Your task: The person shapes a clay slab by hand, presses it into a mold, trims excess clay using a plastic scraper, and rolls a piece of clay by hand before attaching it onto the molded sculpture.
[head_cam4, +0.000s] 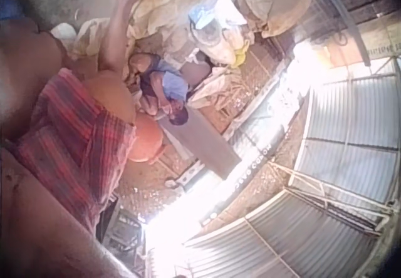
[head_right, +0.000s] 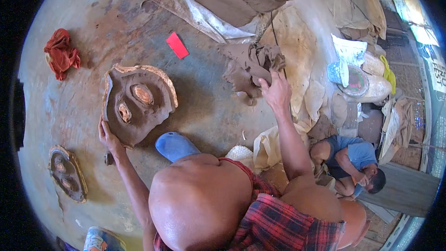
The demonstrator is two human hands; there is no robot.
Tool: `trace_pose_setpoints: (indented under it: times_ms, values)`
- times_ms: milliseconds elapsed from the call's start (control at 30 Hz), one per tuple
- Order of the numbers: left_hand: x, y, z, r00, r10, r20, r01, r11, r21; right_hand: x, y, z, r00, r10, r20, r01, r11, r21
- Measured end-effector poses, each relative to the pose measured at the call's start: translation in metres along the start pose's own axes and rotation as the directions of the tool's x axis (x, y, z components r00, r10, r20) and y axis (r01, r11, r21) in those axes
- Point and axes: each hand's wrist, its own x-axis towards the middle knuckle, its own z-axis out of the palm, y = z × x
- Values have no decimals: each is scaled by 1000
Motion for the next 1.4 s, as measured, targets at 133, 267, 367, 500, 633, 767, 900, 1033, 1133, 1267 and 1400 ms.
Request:
trace_pose_setpoints:
  times_ms: [133, 267, 367, 500, 633, 767, 900, 1033, 1133, 1267, 1400]
  values:
    - [3, -5, -2, 1000, -14, -8, 14, 1000, -11, -13, 14, 12, 996, 84, -14, -81, 983, 164]
    - [8, -8, -8, 1000, 11, -2, -11, 999, 32, -3, 25, 7, 1000, 3, -13, 1, 950, 313]
    - [0, 0, -1, 1000, -13, -5, 14, 999, 42, 21, 36, -6, 980, 25, -197, 33, 958, 285]
    - [3, -4, -4, 1000, -1, -1, 1, 1000, 17, 77, 39, -16, 954, -271, -126, 264, 962, -66]
    - [3, -7, 3, 1000, -6, -3, 6, 1000, 22, 98, 42, 4, 936, -352, 13, 349, 923, -163]
    - [6, -7, -15, 993, -55, -100, 62, 995, 73, 101, 30, 24, 943, -332, -7, 322, 917, -234]
    - [0, 7, 13, 996, 34, -80, -23, 990, 137, 107, 31, 12, 966, -259, -14, 246, 930, -274]
    - [-4, 13, 20, 995, -11, -94, 11, 1000, -1, 135, 39, -17, 917, 34, 398, 9, 994, -106]
    - [-7, 8, 7, 995, 0, -98, 0, 1000, -4, 78, -69, -71, 968, 128, 217, -164, 973, 159]
    - [-5, 6, 4, 995, -32, -96, 32, 999, -5, 12, -157, -33, 980, -179, 90, 68, 720, 691]
    - [-5, 5, 9, 995, -31, -97, 29, 999, -23, -33, -229, 17, 910, -379, 169, 142, 667, 731]
